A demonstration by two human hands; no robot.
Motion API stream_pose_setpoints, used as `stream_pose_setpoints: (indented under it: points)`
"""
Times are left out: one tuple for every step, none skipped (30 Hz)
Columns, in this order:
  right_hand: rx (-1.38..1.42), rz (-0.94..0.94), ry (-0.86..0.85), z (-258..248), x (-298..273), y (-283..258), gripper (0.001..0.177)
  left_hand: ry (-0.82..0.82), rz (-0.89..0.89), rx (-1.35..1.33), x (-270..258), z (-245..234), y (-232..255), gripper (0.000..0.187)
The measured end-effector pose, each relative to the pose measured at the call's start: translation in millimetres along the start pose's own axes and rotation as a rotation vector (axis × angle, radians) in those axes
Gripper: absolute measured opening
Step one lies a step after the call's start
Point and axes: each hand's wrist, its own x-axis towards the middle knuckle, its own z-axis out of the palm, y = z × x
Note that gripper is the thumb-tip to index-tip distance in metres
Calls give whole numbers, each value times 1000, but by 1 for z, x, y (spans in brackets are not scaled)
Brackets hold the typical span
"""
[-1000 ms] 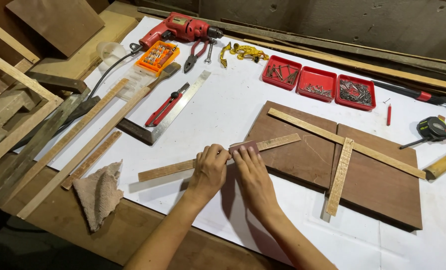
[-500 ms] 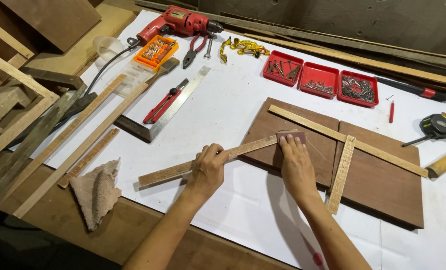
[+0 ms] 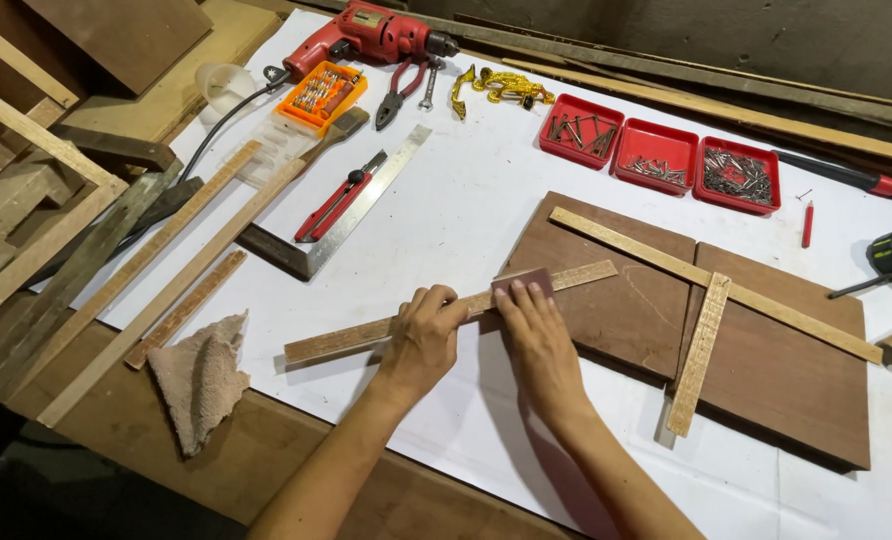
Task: Measuring, aligning, and sanding wood strips on a workbench.
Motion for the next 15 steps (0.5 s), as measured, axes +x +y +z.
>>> stream_pose_setpoints:
  points:
    - [0,-1,0,7,0,17,54,1,-1,0,1,1,0,13]
    - [-29,25,10,13,0,34,54,-17,-14,-7,1,1,1,11]
    - [-56,50,20,20,0,50,55,-35,-28,-12,2,0,1,10]
    - [-55,50,21,13,1,56,55,-35,-29,-10,2,0,1,10]
    - [-59,98,11,6,2,62,54,-19,-17,-5,2,-1,1,12]
    - [-63,147,1,-1,3,67,54,-4,-5,1,2,-1,2,13]
    - [-66,147,1,-4,4,68,54,-2,-5,-2,1,0,1,13]
    - [-76,164,-16,-7,5,69,56,-21,-20,7,0,0,1,13]
    - [-87,181,-31,-11,7,71,57,-39,-34,18,1,1,1,13]
    - [-90,181,-28,-14,4,61,57,-36,-32,17,1,4,0,13]
    - [-63,147,21,-16,2,50,58,-21,-18,21,0,6,-2,15]
    - [-37,113,71,-18,1,39,58,-6,-4,25,0,8,-5,18]
    - [-37,113,70,-15,0,26,58,-7,-5,24,0,8,-5,18]
    - [4,35,108,-12,-1,12,54,-28,-12,33,0,8,-5,18]
    - [46,-39,146,-9,-2,-2,51,-53,-19,43,0,7,-5,19]
